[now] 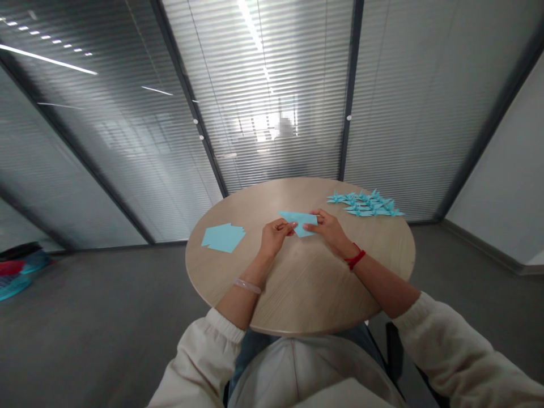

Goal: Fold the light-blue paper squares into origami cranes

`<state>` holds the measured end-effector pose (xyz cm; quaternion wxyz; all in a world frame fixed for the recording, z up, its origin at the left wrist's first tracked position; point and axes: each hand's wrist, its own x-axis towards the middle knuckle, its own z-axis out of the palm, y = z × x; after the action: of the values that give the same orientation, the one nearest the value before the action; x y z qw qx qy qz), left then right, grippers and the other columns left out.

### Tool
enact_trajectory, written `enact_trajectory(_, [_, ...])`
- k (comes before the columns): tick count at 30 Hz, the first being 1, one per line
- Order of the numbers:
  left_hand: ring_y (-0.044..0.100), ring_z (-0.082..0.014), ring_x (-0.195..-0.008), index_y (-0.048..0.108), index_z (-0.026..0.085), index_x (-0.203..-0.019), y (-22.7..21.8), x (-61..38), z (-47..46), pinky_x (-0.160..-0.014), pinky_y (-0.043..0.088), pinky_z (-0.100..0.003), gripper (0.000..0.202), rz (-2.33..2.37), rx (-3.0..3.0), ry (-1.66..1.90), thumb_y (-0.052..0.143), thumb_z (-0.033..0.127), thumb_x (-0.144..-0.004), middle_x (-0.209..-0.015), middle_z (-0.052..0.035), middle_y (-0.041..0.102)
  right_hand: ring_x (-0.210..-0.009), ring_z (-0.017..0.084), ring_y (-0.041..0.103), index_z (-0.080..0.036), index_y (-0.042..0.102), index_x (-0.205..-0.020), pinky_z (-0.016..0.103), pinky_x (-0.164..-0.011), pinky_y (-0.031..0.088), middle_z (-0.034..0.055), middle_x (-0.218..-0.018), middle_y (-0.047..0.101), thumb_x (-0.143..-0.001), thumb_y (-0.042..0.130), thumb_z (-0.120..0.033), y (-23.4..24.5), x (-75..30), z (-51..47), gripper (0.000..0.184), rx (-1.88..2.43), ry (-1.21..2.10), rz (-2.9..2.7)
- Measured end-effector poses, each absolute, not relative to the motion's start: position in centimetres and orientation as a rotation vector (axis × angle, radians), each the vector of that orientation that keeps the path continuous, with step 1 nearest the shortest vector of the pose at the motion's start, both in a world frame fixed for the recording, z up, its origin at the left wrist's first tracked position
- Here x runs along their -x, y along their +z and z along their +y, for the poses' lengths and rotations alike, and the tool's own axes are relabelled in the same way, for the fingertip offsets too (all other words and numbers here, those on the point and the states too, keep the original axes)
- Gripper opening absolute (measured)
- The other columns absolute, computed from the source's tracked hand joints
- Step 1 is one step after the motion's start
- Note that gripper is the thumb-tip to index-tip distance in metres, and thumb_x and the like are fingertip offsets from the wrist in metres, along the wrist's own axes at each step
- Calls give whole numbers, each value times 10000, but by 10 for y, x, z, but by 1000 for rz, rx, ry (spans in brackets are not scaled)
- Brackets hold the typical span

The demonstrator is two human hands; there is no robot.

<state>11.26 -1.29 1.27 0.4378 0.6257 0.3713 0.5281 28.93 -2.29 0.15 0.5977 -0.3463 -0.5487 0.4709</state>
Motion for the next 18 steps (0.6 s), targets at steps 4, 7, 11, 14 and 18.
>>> enact_trajectory(4, [600,-126,-592,632,136,-658,16,-110,-13,-674,537,-287,374,896,-1511,1361,754,486,-605,-624,-19,643,-692,173,643,-183,586,-876,304,-665,500,14,-783,692,-501,830,-354,1,-290,-23,479,791,1105,-1293])
enact_trajectory(7, [586,-120,-558,598,137,-609,17,-109,-13,-663,536,-288,374,914,-1476,1414,762,473,-600,-563,-5,609,-686,165,640,-178,589,-877,287,-650,496,17,-785,694,-505,831,-340,0,-290,-23,473,796,1105,-1296])
enact_trajectory(11, [589,-118,-560,599,133,-629,17,-109,-13,-680,541,-298,386,902,-1462,1379,759,483,-598,-574,-5,611,-700,174,648,-175,594,-880,302,-665,509,25,-800,699,-499,833,-352,-1,-290,-21,484,806,1101,-1291])
enact_trajectory(14, [600,-118,-587,602,127,-647,18,-108,-12,-689,547,-299,387,887,-1447,1365,773,467,-578,-609,-7,627,-729,192,656,-162,613,-885,325,-690,519,47,-831,704,-500,828,-385,-2,-291,-19,494,821,1106,-1306])
enact_trajectory(18, [593,-110,-560,597,123,-648,22,-106,-13,-680,551,-294,384,932,-1392,1465,772,457,-576,-591,-4,624,-763,211,662,-144,645,-899,343,-710,527,65,-868,706,-522,815,-414,-4,-292,-19,494,836,1125,-1329])
